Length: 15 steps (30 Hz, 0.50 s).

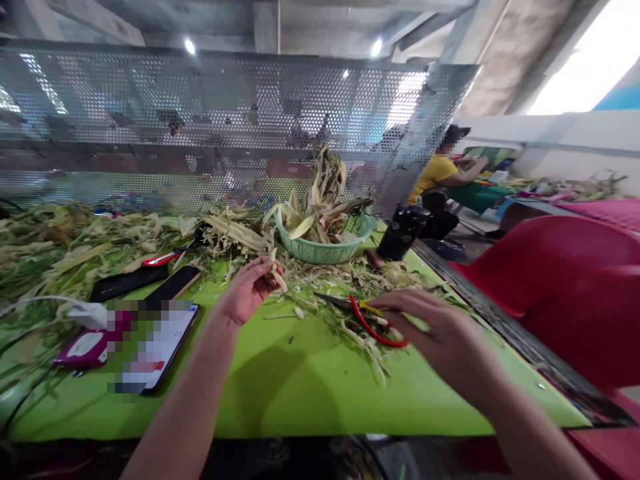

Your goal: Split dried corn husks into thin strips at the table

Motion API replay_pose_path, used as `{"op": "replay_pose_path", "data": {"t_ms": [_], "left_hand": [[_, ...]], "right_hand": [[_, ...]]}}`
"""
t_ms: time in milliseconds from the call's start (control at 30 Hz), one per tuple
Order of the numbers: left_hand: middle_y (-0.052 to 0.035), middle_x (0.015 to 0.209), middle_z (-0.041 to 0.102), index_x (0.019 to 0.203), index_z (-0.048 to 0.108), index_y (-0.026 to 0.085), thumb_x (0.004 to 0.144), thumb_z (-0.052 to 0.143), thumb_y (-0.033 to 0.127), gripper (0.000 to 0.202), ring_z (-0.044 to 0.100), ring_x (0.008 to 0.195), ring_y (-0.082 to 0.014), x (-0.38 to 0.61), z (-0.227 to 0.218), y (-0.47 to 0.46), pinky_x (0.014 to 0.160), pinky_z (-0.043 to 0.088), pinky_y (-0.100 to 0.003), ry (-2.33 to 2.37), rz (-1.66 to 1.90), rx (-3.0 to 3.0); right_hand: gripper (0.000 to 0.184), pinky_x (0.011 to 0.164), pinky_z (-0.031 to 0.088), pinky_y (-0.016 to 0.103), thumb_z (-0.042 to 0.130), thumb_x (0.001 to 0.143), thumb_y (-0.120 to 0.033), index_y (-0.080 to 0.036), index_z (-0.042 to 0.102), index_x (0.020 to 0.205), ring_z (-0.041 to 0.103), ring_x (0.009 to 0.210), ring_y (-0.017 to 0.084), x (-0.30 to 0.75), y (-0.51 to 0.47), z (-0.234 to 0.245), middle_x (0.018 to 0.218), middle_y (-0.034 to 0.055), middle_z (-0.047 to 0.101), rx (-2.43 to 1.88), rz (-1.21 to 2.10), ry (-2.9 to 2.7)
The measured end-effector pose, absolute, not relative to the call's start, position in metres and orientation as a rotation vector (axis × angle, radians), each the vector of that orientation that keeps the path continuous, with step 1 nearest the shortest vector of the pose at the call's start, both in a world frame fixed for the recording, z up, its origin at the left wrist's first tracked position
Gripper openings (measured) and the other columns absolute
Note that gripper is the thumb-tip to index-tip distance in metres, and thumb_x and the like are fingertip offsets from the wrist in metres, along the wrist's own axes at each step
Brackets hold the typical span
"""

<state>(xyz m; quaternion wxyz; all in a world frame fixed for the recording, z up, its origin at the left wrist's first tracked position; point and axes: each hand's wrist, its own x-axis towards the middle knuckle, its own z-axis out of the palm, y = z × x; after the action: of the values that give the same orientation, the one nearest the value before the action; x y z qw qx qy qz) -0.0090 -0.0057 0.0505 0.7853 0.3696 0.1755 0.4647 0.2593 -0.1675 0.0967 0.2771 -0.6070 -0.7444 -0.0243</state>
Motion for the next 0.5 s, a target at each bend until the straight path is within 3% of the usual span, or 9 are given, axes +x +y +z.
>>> {"op": "replay_pose_path", "data": {"t_ms": [133, 200, 500], "left_hand": [[-0.0016, 0.075, 0.066, 0.078, 0.064, 0.013, 0.067, 0.078, 0.026, 0.022, 0.058, 0.064, -0.0068, -0.010, 0.048, -0.003, 0.060, 0.048, -0.017, 0.420, 1.029, 0.781], [-0.0015, 0.076, 0.066, 0.079, 0.065, 0.013, 0.065, 0.078, 0.026, 0.023, 0.058, 0.063, -0.0069, -0.010, 0.047, -0.001, 0.060, 0.048, -0.018, 0.451, 1.030, 0.776], [-0.0013, 0.075, 0.067, 0.076, 0.064, 0.014, 0.063, 0.078, 0.026, 0.023, 0.059, 0.064, -0.0089, -0.011, 0.046, 0.004, 0.064, 0.049, -0.023, 0.494, 1.067, 0.742]], "right_hand": [[0.036, 0.086, 0.048, 0.037, 0.045, 0.092, -0.017, -0.030, 0.066, 0.119, 0.063, 0.102, 0.023, 0.194, -0.105, 0.086, 0.114, 0.0077, 0.068, -1.377, -0.061, -2.409], [0.041, 0.080, 0.047, 0.034, 0.048, 0.089, -0.012, -0.031, 0.065, 0.120, 0.064, 0.093, 0.022, 0.179, -0.087, 0.076, 0.108, 0.0072, 0.070, -1.393, -0.154, -2.532], [0.035, 0.084, 0.048, 0.037, 0.045, 0.085, -0.010, -0.024, 0.067, 0.108, 0.067, 0.092, 0.023, 0.190, -0.068, 0.060, 0.101, 0.0075, 0.073, -1.251, -0.015, -2.469]]}}
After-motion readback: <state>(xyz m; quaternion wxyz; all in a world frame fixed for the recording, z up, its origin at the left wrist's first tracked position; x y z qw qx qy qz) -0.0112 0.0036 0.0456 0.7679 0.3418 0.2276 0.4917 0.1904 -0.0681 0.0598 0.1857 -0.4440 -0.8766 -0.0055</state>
